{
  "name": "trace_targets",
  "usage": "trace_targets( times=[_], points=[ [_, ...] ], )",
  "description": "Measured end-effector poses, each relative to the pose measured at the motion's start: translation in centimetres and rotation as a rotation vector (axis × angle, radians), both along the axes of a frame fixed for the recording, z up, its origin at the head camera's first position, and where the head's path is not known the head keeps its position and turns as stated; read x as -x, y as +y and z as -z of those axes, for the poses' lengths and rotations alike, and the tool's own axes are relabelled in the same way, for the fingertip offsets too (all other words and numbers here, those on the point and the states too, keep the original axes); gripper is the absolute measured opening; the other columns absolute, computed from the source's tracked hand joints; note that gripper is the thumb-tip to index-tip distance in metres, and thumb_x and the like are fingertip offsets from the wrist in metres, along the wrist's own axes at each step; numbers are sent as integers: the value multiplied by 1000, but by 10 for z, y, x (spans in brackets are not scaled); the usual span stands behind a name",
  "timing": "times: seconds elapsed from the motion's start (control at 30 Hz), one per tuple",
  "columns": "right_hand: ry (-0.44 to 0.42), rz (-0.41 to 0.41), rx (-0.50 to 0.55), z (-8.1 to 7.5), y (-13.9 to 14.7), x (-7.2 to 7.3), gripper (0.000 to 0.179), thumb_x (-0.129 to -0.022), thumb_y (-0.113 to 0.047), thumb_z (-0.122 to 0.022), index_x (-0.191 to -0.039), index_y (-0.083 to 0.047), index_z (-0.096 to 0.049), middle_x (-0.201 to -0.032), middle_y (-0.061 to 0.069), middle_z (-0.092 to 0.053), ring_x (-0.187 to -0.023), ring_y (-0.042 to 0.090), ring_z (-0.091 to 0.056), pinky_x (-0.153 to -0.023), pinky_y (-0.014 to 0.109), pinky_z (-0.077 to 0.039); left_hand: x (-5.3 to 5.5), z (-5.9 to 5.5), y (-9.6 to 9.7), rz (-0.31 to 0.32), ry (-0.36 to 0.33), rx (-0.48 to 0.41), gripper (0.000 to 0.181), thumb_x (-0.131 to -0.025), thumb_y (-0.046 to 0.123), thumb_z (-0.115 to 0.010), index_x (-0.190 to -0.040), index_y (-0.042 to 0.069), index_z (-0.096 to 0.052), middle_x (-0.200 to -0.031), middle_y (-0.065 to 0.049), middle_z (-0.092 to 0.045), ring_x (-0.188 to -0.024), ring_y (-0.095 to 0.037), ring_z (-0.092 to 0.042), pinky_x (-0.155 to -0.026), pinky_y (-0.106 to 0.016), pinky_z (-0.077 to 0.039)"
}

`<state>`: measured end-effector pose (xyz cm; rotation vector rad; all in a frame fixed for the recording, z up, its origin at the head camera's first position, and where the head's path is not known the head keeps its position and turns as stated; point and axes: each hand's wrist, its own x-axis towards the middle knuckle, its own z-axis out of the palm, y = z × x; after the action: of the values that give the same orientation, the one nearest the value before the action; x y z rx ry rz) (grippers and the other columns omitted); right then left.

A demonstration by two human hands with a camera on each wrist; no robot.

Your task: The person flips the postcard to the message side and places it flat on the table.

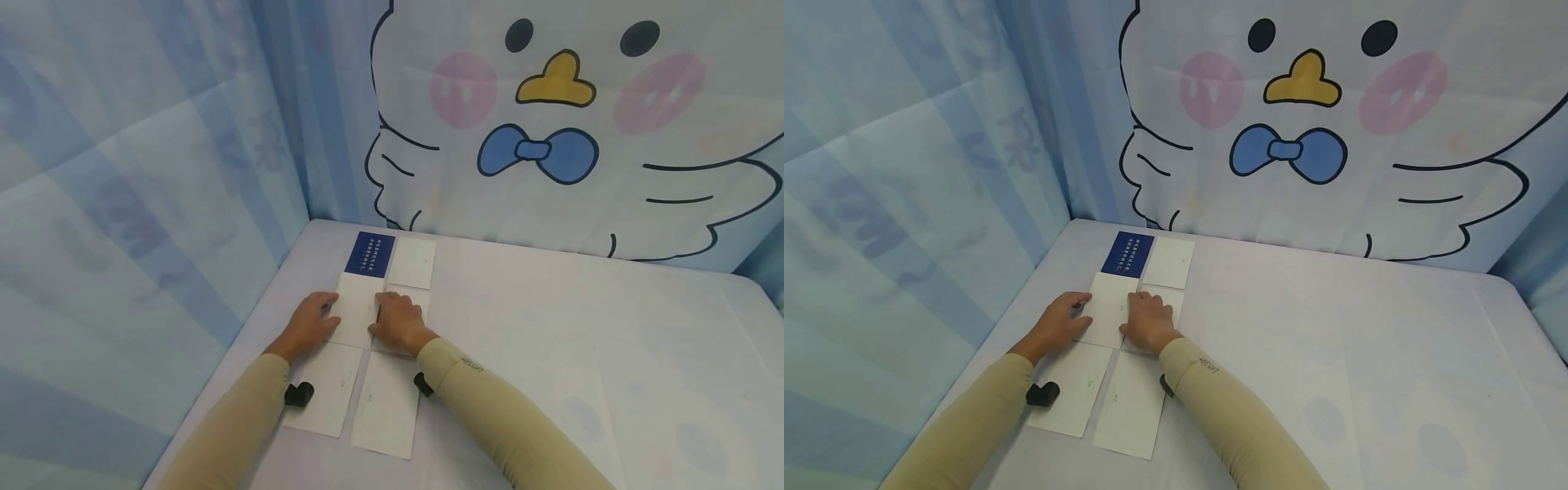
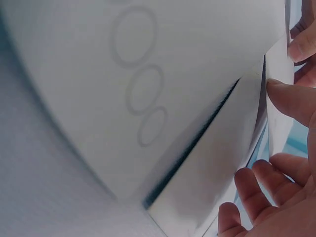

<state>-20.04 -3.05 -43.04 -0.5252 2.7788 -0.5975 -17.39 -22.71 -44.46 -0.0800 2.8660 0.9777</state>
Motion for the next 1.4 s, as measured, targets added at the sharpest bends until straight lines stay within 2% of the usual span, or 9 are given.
trace_targets(
  times=[0.4, 0.63, 0.83, 1.17, 1.4],
  points=[
    [-6, -12, -29, 2, 1, 0, 65, -91, -33, -72, -148, -9, -49, -150, 9, -47, -129, 32, -47, -105, 51, -39, 2, 3, 1, -29, -44, 6, 54, -96, 13, -65, -145, -1, -48, -149, -21, -44, -139, -38, -39, -114, -50, -29],
    [8, -10, -39, 1, 1, -1, 64, -91, -33, -73, -146, -8, -50, -148, 10, -49, -126, 33, -49, -102, 51, -41, 2, 6, 0, -13, -43, 14, 54, -96, 14, -65, -146, -1, -47, -150, -20, -44, -141, -37, -37, -115, -50, -29],
    [8, -14, -39, 1, 2, -1, 64, -91, -32, -72, -147, -9, -50, -150, 10, -47, -130, 33, -46, -103, 51, -40, 3, 7, -1, 13, -26, 0, 53, -96, 11, -65, -145, 1, -49, -152, -19, -42, -142, -37, -35, -115, -50, -27],
    [-19, -55, -58, -1, 2, -2, 55, -93, -28, -70, -143, -11, -55, -139, 8, -58, -119, 31, -50, -99, 50, -40, 7, 3, -4, 42, -125, -3, 51, -97, 16, -65, -146, 8, -52, -152, -18, -44, -141, -38, -37, -114, -53, -29],
    [-15, -60, -75, -4, 0, -3, 54, -94, -29, -69, -143, -11, -55, -141, 8, -57, -121, 31, -49, -99, 51, -40, 8, 1, -7, 56, -118, 9, 49, -97, 15, -64, -144, 6, -53, -151, -19, -45, -140, -39, -37, -114, -53, -28]
  ],
)
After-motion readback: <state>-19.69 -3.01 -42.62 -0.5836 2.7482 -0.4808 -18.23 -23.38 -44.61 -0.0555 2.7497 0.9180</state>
